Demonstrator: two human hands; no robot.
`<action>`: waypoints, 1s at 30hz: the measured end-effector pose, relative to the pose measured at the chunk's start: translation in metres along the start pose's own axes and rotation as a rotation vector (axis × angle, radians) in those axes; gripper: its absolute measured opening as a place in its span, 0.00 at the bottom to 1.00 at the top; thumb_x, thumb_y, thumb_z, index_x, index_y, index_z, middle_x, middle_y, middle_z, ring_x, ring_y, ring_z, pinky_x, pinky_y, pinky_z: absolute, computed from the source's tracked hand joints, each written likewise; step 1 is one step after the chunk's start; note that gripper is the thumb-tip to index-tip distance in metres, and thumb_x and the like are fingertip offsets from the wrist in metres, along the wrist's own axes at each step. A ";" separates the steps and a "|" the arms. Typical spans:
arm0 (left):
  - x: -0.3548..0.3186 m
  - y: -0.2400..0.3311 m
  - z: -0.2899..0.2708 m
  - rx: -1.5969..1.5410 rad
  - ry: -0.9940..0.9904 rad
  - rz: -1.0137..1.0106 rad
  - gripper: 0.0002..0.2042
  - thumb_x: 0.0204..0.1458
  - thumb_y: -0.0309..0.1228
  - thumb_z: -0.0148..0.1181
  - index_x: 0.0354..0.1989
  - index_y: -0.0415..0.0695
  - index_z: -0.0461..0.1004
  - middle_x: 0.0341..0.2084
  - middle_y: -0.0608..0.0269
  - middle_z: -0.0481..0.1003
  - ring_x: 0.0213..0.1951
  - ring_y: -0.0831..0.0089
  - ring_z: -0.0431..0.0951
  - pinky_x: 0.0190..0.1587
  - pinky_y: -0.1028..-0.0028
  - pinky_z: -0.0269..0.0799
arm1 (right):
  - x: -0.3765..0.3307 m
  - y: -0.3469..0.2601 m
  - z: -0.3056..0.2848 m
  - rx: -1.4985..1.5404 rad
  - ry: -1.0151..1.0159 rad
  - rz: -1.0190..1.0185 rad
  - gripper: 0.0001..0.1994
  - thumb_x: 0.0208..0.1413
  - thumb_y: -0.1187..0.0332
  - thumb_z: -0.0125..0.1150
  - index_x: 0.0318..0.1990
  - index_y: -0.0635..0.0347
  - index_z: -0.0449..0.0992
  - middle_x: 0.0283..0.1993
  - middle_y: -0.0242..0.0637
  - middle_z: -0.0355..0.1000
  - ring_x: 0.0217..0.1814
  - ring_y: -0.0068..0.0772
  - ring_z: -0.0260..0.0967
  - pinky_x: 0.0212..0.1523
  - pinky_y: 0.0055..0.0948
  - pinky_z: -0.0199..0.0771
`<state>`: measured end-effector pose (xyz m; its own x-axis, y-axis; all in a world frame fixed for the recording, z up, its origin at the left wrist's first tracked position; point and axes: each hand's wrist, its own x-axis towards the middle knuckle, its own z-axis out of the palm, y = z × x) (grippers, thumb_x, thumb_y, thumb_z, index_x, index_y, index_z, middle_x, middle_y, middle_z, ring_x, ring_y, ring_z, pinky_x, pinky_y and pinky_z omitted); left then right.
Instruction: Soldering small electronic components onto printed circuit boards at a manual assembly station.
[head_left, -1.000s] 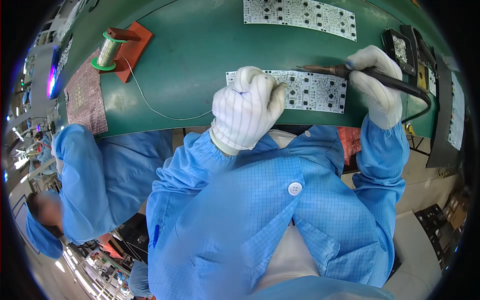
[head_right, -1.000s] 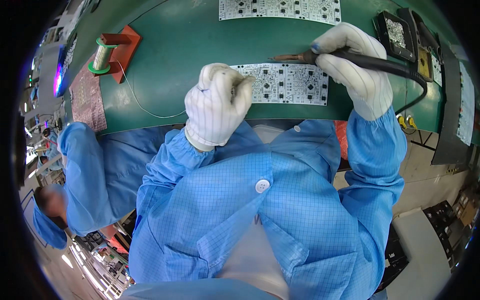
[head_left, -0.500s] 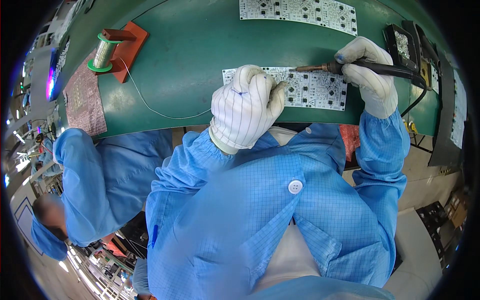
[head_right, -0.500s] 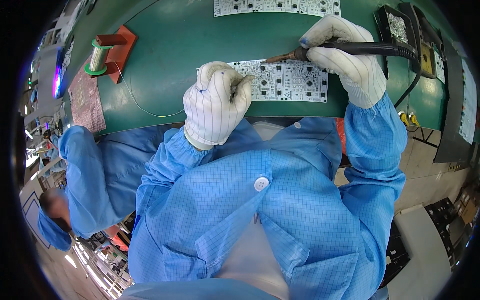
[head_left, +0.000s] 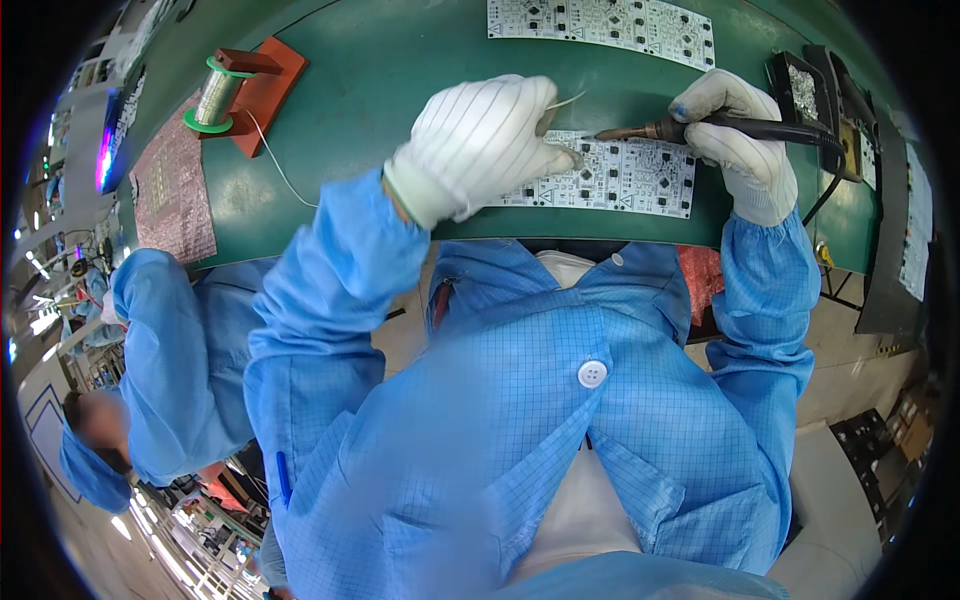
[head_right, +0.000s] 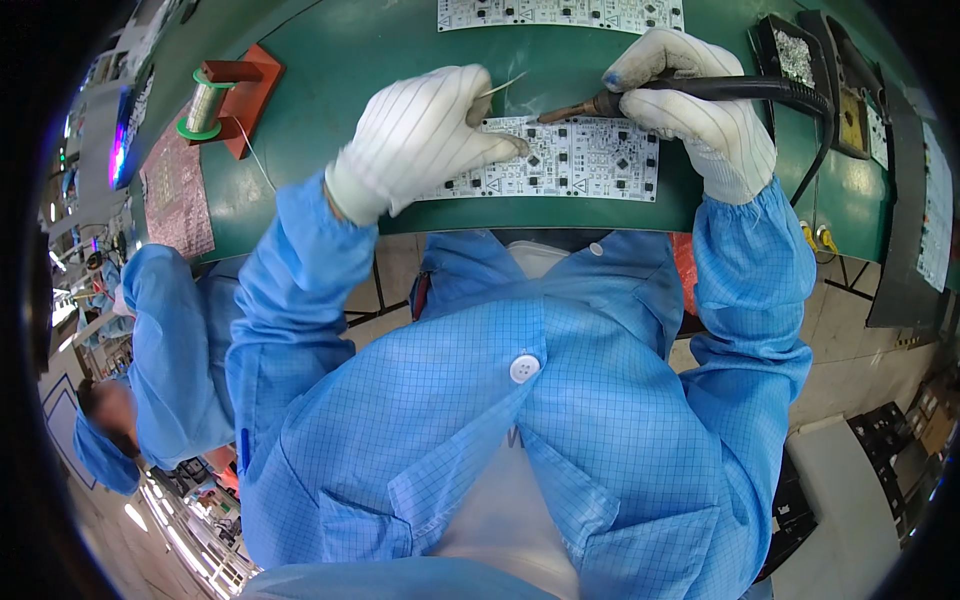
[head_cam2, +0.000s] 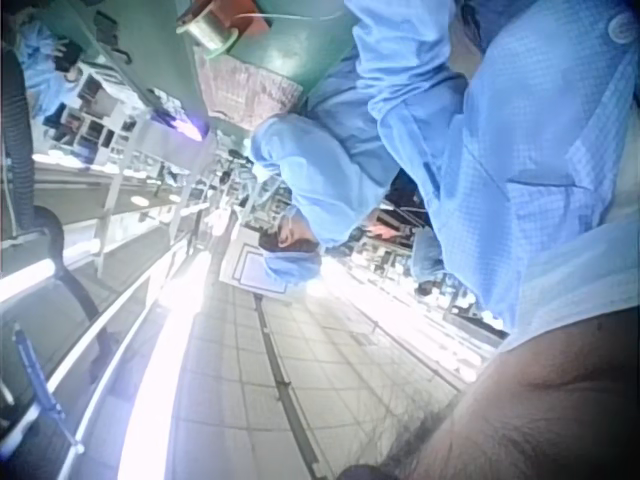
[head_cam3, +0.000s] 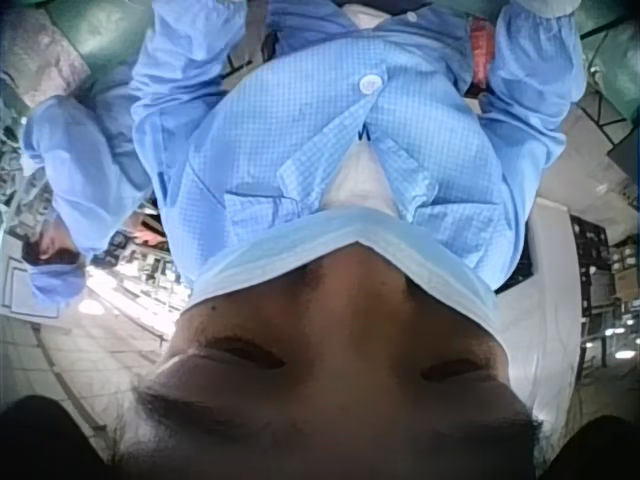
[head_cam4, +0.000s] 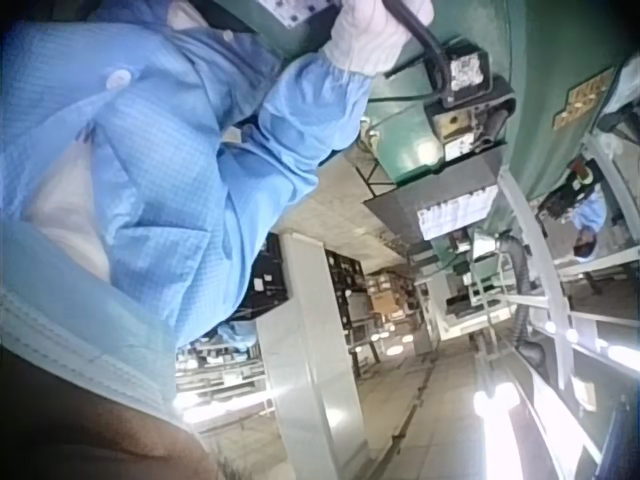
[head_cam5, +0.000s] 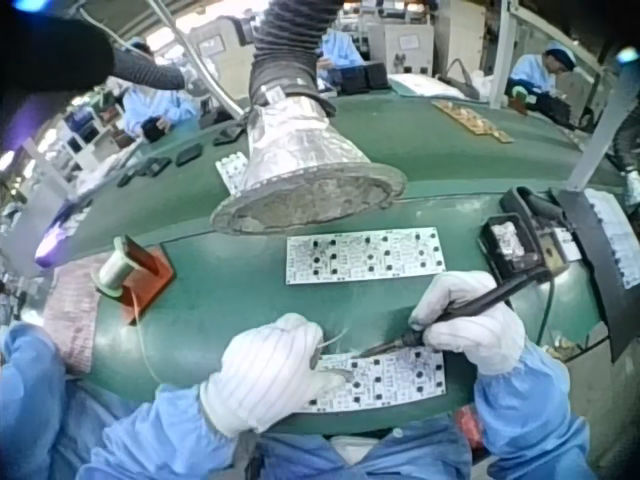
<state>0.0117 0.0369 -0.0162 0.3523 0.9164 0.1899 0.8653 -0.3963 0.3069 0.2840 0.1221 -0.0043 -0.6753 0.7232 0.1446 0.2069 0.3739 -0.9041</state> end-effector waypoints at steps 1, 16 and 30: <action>0.009 -0.006 -0.003 -0.040 -0.129 -0.025 0.26 0.40 0.51 0.75 0.32 0.41 0.72 0.27 0.56 0.77 0.30 0.56 0.80 0.32 0.64 0.75 | -0.001 -0.002 -0.001 -0.006 0.001 -0.005 0.10 0.50 0.68 0.61 0.35 0.66 0.78 0.34 0.35 0.74 0.33 0.24 0.72 0.34 0.25 0.71; 0.049 -0.020 -0.015 -0.531 -0.674 0.057 0.26 0.44 0.47 0.71 0.45 0.39 0.80 0.26 0.62 0.74 0.30 0.71 0.72 0.34 0.71 0.70 | -0.010 -0.012 -0.009 0.041 -0.037 -0.166 0.09 0.45 0.70 0.63 0.35 0.63 0.79 0.32 0.33 0.76 0.26 0.21 0.67 0.27 0.24 0.66; 0.047 -0.023 -0.014 -0.566 -0.632 0.057 0.22 0.46 0.44 0.72 0.42 0.38 0.80 0.23 0.63 0.73 0.28 0.72 0.71 0.33 0.71 0.69 | -0.020 -0.018 -0.011 -0.094 0.004 -0.198 0.08 0.46 0.71 0.61 0.34 0.64 0.78 0.34 0.35 0.75 0.28 0.23 0.68 0.30 0.23 0.66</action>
<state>0.0035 0.0888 -0.0014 0.6690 0.6861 -0.2858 0.5904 -0.2570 0.7651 0.3012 0.1076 0.0135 -0.7065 0.6326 0.3174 0.1358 0.5612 -0.8164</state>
